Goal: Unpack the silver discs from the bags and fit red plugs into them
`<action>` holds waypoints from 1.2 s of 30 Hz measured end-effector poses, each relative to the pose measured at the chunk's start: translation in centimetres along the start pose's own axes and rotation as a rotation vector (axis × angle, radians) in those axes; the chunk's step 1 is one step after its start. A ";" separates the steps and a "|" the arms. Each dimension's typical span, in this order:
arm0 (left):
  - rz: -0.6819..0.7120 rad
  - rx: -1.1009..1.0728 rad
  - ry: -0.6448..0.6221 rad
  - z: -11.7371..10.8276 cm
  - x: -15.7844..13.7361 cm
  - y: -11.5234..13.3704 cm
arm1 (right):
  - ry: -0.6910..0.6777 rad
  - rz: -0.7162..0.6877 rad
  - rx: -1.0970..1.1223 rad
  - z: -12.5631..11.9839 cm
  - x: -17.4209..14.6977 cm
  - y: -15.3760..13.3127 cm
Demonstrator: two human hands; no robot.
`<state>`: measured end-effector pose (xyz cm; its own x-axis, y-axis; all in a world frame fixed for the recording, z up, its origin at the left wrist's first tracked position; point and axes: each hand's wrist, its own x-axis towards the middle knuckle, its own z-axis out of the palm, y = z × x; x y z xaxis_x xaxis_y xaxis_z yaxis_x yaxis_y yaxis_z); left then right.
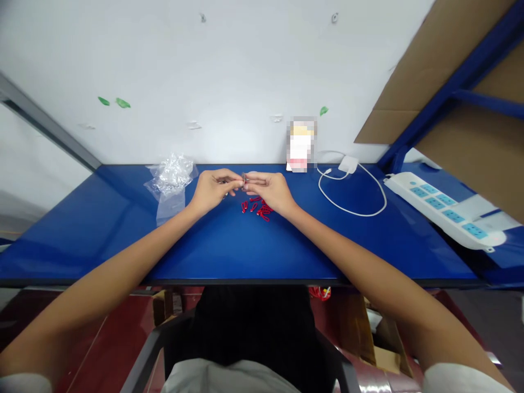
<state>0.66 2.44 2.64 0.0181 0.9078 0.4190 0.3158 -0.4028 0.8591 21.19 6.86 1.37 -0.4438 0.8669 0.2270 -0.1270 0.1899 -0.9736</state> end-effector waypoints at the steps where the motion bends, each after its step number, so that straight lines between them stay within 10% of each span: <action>1: -0.032 -0.038 -0.024 -0.1 0.1 -0.1 | 0.004 0.000 -0.005 -0.1 0.1 0.0; 11: -0.247 -0.321 -0.008 0.4 0.0 -0.2 | 0.005 -0.141 -0.095 -0.6 0.4 0.0; 36: -0.067 -0.312 -0.170 1.0 -0.2 -0.1 | 0.009 -0.507 -0.639 -1.6 -0.1 -1.8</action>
<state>1.59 2.41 2.15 0.1728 0.9294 0.3260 0.0177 -0.3339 0.9425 22.91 7.13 3.01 -0.4609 0.6083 0.6462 0.2216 0.7839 -0.5800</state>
